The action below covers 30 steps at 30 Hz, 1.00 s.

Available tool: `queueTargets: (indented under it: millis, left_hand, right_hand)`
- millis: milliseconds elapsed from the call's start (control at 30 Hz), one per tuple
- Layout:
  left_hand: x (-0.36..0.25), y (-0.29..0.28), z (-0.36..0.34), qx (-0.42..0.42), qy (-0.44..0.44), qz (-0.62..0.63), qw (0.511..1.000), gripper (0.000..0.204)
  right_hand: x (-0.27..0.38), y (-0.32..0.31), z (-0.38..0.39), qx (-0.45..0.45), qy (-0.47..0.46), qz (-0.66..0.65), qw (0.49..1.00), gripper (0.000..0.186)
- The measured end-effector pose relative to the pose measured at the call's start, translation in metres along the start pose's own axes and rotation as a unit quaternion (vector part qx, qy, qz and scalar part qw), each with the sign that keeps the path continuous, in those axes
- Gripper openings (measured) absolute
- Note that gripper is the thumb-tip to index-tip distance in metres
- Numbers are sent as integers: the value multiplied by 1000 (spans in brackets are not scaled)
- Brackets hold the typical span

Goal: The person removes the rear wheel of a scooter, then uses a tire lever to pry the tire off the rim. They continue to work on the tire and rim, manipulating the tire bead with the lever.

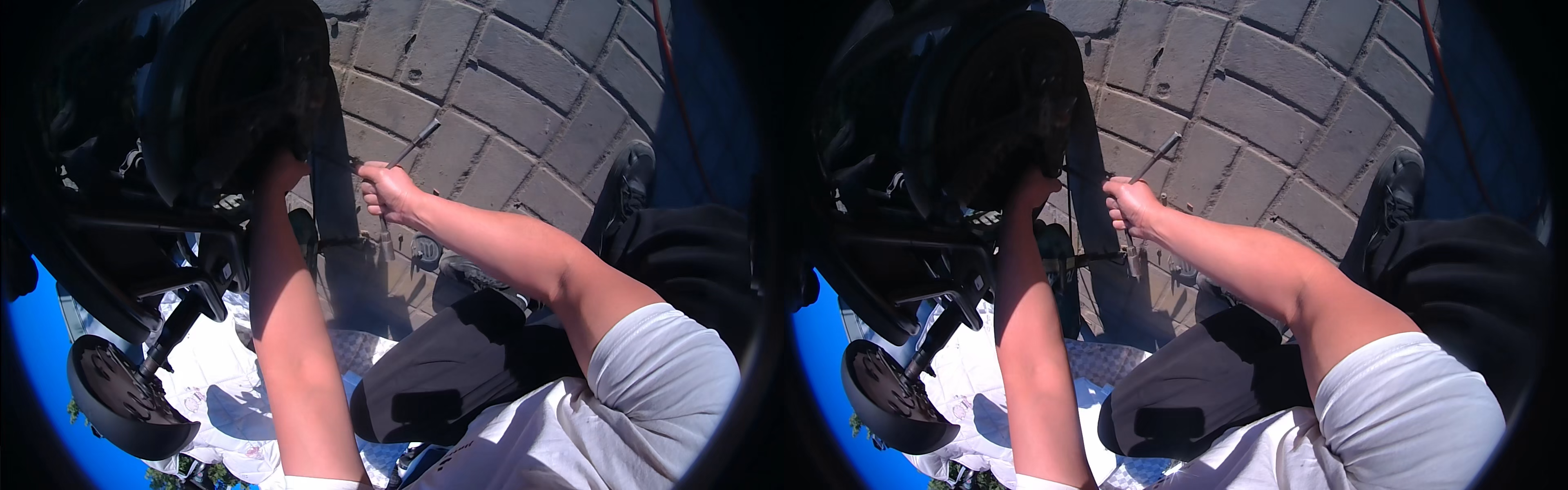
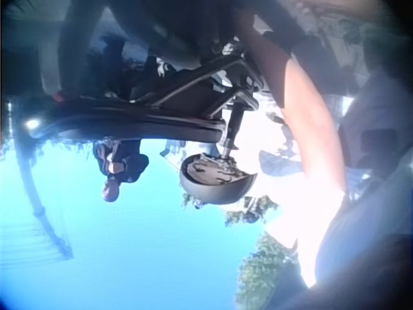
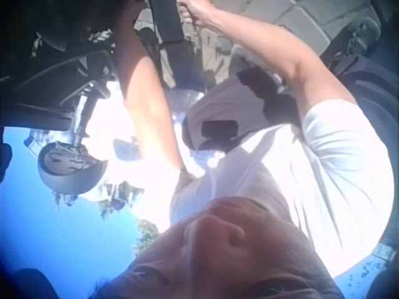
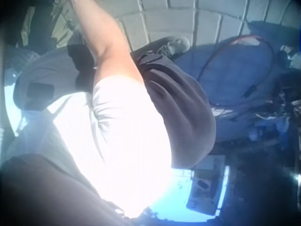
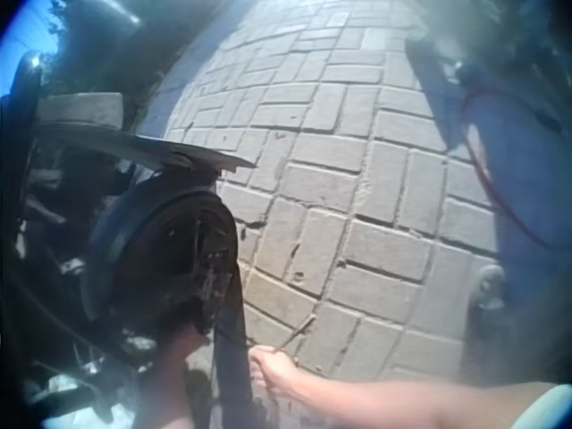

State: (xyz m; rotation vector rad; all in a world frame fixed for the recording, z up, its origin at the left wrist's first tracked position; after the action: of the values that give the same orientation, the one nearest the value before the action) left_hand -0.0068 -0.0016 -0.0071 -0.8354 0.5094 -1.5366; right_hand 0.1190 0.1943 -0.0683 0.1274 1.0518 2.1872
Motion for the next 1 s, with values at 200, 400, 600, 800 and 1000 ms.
queueTargets:
  millis: [200,400,600,800,1000]
  left_hand:
    - [4,-3,8,31,-29,19,999,85]
    - [0,-5,16,-16,-5,7,1000,72]
    - [-10,-14,17,21,-25,-21,999,79]
    - [-7,-11,17,4,-4,-17,1000,80]
    - [-2,-7,13,-31,-3,-37,999,70]
  right_hand:
    - [-23,5,-8,18,122,-189,974,32]
    - [-45,24,-7,-1,108,-337,935,29]
    - [-29,19,-9,33,173,-380,908,25]
    - [-5,7,-2,-28,-414,687,597,26]
    - [15,-3,8,27,-416,790,449,43]
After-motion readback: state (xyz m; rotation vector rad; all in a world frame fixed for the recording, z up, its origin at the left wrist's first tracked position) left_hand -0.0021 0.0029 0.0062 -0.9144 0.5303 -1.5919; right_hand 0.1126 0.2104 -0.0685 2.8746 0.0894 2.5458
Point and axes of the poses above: each hand's wrist, its own z-axis away from the middle knuckle, its own y-axis out of the palm, x = y × z, the point moved 1 cm from there along -z, towards the middle knuckle, and after that the axes turned 6 degrees about -x, right-handed, at the moved point
